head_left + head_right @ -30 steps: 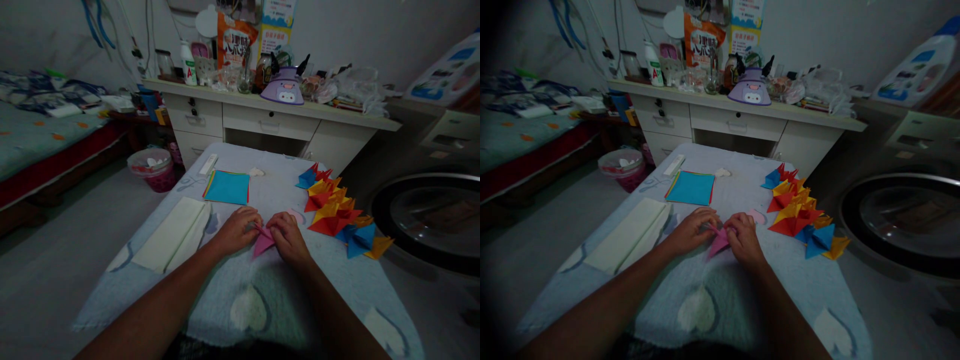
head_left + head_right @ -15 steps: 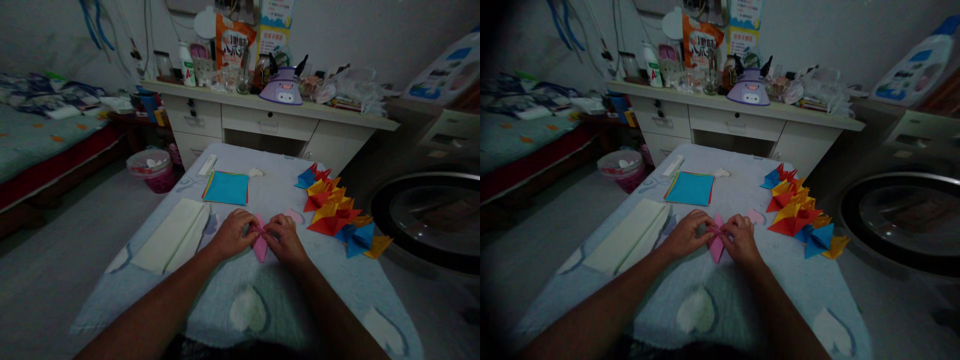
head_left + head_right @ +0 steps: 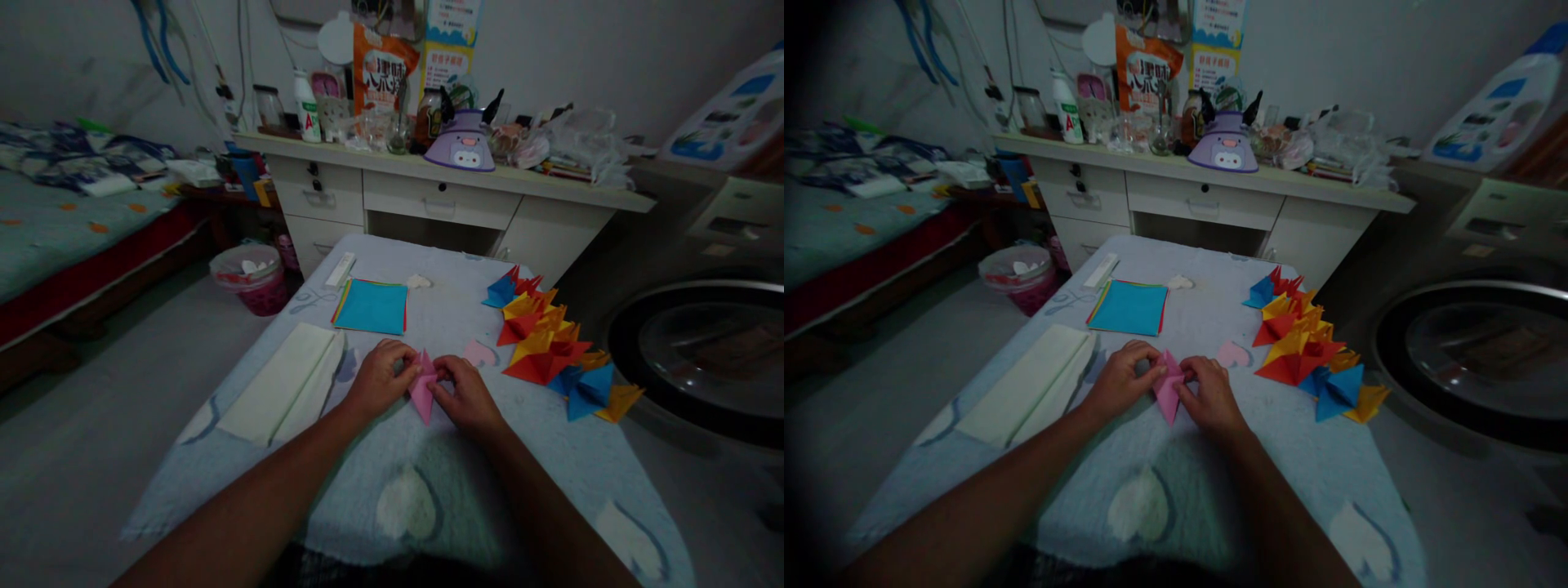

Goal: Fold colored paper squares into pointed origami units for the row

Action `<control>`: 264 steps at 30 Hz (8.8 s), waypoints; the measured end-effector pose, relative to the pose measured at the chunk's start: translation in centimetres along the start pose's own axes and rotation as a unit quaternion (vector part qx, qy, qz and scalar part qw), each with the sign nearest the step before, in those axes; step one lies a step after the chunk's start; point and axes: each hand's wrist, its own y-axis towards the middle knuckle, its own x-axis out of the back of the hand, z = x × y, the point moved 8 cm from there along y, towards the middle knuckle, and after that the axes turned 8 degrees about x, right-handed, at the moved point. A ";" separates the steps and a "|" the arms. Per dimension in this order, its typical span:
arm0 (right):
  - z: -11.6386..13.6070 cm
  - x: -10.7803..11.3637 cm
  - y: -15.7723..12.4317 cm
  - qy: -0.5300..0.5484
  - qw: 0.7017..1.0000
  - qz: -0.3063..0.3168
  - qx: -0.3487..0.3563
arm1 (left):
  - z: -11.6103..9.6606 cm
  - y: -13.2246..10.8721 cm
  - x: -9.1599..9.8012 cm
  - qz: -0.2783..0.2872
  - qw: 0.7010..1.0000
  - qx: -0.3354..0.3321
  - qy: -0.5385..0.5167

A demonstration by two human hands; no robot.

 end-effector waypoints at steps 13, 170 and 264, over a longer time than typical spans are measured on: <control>0.2 -0.8 -0.7 0.121 0.989 0.048 -0.072 | 0.6 -0.1 -1.0 0.047 0.995 0.003 0.087; 0.2 -0.2 0.0 0.300 0.951 -0.038 -0.068 | -2.1 -1.2 -0.4 0.009 0.995 -0.097 -0.016; 3.0 1.6 0.2 0.107 0.987 -0.102 0.056 | -1.7 -0.9 -0.1 -0.009 0.998 -0.057 -0.032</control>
